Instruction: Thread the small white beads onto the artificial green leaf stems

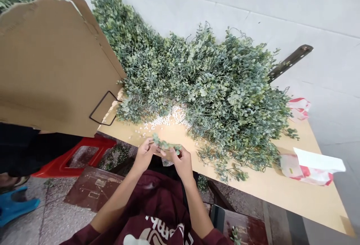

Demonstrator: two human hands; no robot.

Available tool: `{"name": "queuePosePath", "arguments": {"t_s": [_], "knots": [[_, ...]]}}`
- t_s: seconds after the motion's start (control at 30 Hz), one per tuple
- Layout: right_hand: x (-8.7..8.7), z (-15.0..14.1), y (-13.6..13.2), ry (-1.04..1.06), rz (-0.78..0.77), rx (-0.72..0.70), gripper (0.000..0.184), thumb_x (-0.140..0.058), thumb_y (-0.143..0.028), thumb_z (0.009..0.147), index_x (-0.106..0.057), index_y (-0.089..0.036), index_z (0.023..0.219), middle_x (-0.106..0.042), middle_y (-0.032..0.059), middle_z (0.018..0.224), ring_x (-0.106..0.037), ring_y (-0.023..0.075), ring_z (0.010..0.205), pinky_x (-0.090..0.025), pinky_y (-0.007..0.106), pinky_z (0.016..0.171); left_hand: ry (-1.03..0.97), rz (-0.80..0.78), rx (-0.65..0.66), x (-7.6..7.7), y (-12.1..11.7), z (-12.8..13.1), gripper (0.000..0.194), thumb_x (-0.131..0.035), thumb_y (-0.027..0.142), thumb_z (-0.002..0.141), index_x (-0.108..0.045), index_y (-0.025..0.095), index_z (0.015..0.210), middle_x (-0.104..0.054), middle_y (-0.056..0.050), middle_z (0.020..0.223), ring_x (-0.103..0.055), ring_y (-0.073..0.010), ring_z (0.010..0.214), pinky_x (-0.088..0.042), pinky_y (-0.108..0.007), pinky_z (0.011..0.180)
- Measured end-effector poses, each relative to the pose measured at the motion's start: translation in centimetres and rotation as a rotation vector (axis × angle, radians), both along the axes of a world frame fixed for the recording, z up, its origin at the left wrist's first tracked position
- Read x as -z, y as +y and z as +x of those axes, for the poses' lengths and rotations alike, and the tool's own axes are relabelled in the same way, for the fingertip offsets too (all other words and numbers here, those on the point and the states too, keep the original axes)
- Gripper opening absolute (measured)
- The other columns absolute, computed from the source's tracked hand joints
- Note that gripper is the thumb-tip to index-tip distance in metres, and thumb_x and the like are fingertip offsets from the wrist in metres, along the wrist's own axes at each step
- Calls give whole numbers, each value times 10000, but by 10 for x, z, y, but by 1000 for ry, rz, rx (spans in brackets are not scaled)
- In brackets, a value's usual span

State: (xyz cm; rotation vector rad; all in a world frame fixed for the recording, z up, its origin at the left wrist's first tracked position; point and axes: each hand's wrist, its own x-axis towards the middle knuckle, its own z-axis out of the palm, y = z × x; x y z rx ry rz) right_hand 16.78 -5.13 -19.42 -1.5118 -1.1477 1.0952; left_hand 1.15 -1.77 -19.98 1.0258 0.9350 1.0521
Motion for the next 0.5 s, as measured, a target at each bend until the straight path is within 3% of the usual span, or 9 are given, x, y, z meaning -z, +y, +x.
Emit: {"name": "queuePosePath", "arguments": {"t_s": [0.13,0.3,0.4,0.5], "knots": [[9,-3,-2,39,-61,-38,277,-561,-439,871,-620,-170,857,-495,-45,553,-439,92,466,-379,218,481,-151,16,-144,3,8,2,223,-676,366,823,-598,164,877,-650,-62,984,-618,-167,920,-468,-279,863],[8,-2,9,108,-116,-106,304,-584,-462,844,-632,-166,891,-515,-41,575,-484,99,467,-414,220,474,-370,23,9,1,6,17,238,-616,380,874,-521,168,825,-535,-9,739,-536,-128,747,-455,-275,768],[3,8,22,123,-88,-142,346,-549,-488,859,-651,-169,946,-559,-18,620,-530,116,504,-458,236,518,-303,65,15,1,9,21,233,-528,406,931,-457,191,873,-493,27,659,-506,-111,659,-461,-275,735],[0,19,43,32,-42,-111,442,-401,-515,917,-641,-172,1060,-609,20,682,-568,147,542,-469,258,533,-159,123,-79,3,20,21,229,-481,418,948,-404,208,901,-498,34,691,-526,-108,658,-476,-275,740]]}}
